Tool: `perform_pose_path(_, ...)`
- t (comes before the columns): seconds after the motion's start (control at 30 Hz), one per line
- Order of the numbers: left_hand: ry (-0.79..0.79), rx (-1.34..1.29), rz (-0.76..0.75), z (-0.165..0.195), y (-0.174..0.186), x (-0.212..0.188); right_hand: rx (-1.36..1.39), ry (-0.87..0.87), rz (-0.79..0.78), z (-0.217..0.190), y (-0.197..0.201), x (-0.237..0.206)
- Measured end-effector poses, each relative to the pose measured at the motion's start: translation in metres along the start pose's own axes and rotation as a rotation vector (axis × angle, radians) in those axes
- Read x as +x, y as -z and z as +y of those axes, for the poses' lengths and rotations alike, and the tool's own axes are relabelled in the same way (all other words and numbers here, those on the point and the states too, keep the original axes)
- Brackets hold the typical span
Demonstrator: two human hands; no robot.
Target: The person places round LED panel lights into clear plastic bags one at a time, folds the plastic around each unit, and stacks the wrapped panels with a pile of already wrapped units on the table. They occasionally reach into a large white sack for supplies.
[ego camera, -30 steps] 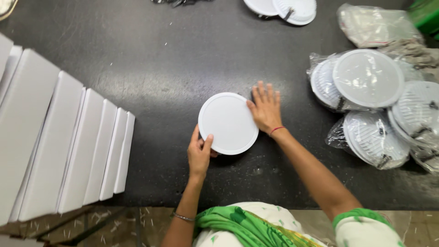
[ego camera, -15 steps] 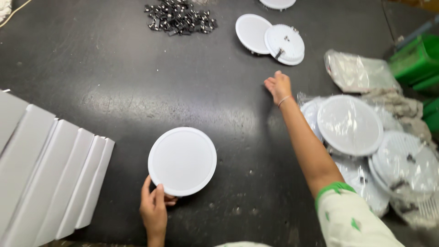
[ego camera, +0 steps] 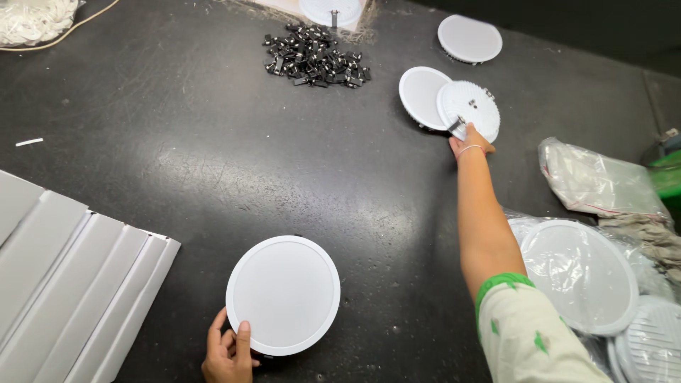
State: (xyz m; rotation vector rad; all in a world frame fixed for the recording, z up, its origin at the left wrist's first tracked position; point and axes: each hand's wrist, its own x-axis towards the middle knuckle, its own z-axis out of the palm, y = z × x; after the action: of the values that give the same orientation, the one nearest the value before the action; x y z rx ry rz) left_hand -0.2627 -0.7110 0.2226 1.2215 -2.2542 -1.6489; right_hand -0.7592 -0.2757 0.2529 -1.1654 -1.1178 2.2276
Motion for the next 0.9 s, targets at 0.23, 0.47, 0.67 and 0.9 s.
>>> perform_pose_path(0.23, -0.103, -0.074, 0.008, -0.002, 0.0, -0.006, -0.349, -0.075, -0.27, 0.01, -0.021, 0.001)
perform_pose_path(0.47, -0.056, -0.016, 0.008, 0.013, 0.004, -0.012, -0.36, -0.003, -0.207, 0.008, -0.046, -0.032)
perform_pose_path(0.67, -0.096, -0.05, 0.022, 0.025, 0.006, -0.018, -0.438, 0.016, -0.307, 0.004, -0.04, -0.042)
perform_pose_path(0.9, -0.257, -0.197, 0.018, 0.024, 0.012, -0.029, -0.554, 0.024, -0.654, 0.008, 0.07, -0.084)
